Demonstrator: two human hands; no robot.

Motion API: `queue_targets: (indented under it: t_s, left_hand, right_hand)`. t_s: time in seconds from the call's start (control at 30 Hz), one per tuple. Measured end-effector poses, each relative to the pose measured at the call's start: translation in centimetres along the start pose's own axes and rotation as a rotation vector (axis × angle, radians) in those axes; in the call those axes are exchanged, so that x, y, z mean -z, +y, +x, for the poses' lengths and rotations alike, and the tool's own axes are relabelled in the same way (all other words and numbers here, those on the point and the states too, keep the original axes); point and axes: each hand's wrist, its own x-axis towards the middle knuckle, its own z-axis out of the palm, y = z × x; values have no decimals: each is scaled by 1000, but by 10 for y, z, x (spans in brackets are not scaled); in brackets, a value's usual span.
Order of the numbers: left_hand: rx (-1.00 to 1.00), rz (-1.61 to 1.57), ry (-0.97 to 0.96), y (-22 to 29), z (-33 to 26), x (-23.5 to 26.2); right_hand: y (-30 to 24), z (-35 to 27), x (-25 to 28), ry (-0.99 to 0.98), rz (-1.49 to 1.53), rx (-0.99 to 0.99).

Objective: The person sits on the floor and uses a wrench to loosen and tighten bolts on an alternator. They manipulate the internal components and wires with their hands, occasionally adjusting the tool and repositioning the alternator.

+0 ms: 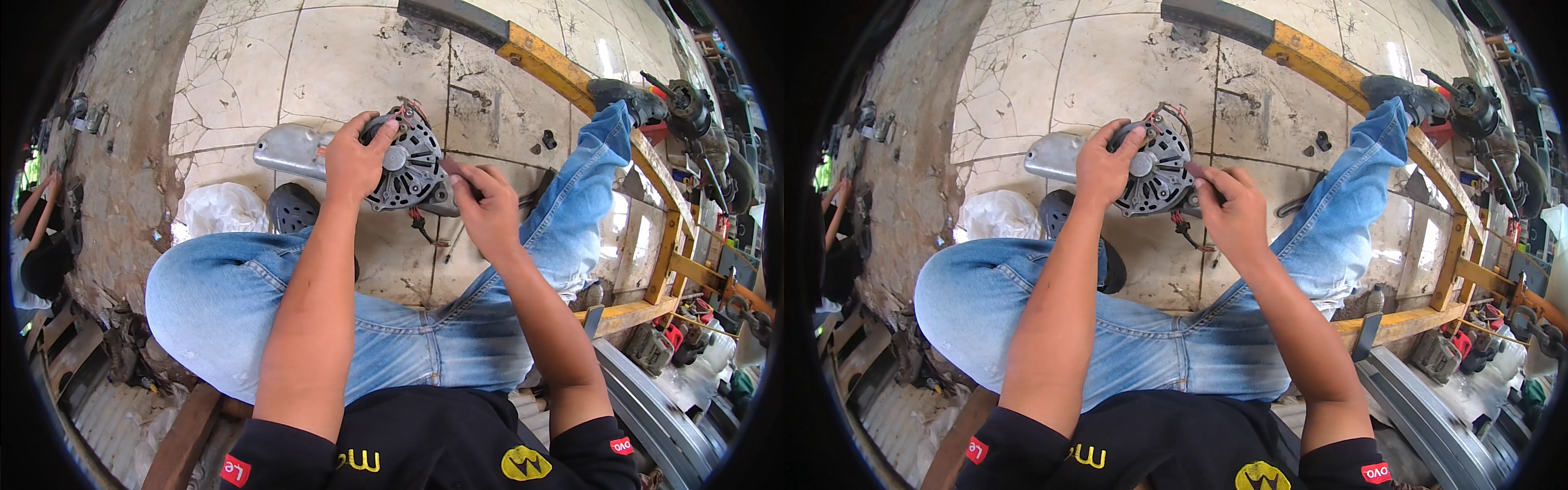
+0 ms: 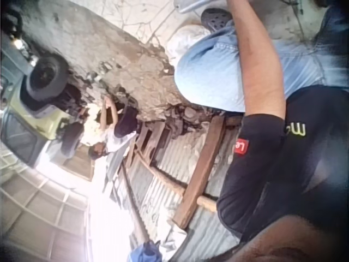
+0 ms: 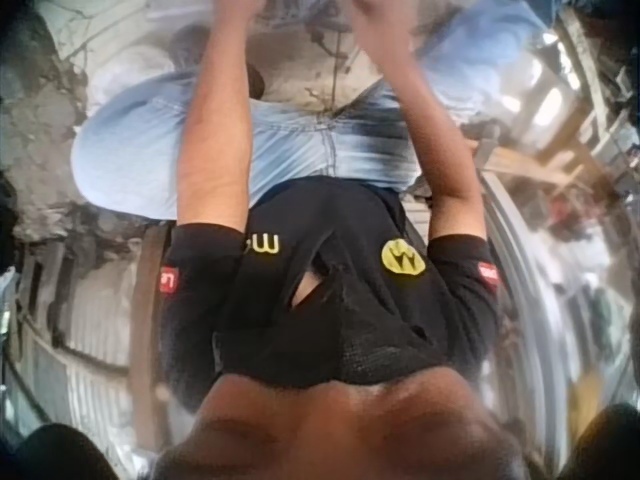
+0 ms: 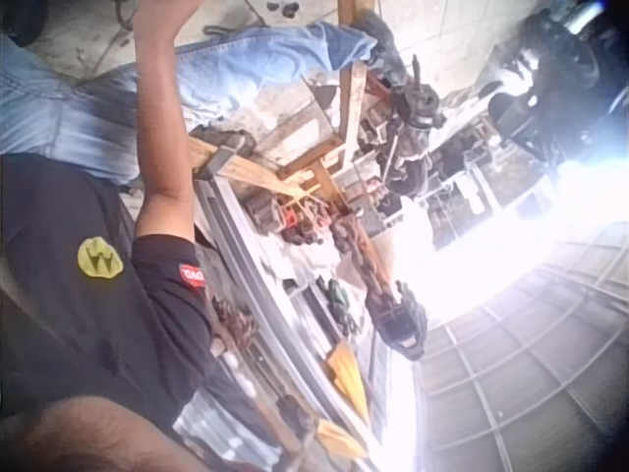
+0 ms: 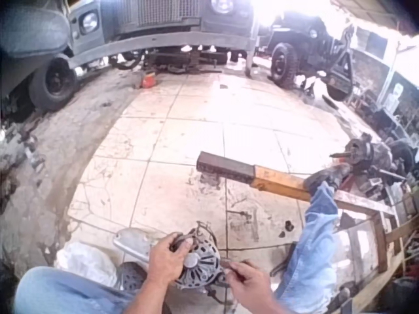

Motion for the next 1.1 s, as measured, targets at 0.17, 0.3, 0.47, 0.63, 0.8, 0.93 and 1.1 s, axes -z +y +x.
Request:
queue_targets:
  t_s: [0.17,0.3,0.47,0.63,0.8,0.93,1.1]
  left_hand:
    - [13,-18,4,0,0,1]
    - [1,-5,-3,-1,0,0]
    - [-24,-14,-12,-5,1,-2]
    - [-6,-11,-28,-1,-1,-1]
    - [-8,-28,-5,-2,0,-1]
    - [-7,6,-1,-5,1,1]
    - [-20,-19,16,0,-2,0]
  right_hand:
    - [-6,4,-14,-19,-2,-45]
    - [-3,6,-18,-93,-49,-83]
    - [0,5,-5,-192,-117,18]
    - [-9,3,7,-197,-132,-9]
    - [-8,0,-10,-115,-69,6]
    - [-16,3,-13,-119,-104,10]
    - [-21,12,-29,-83,-57,-25]
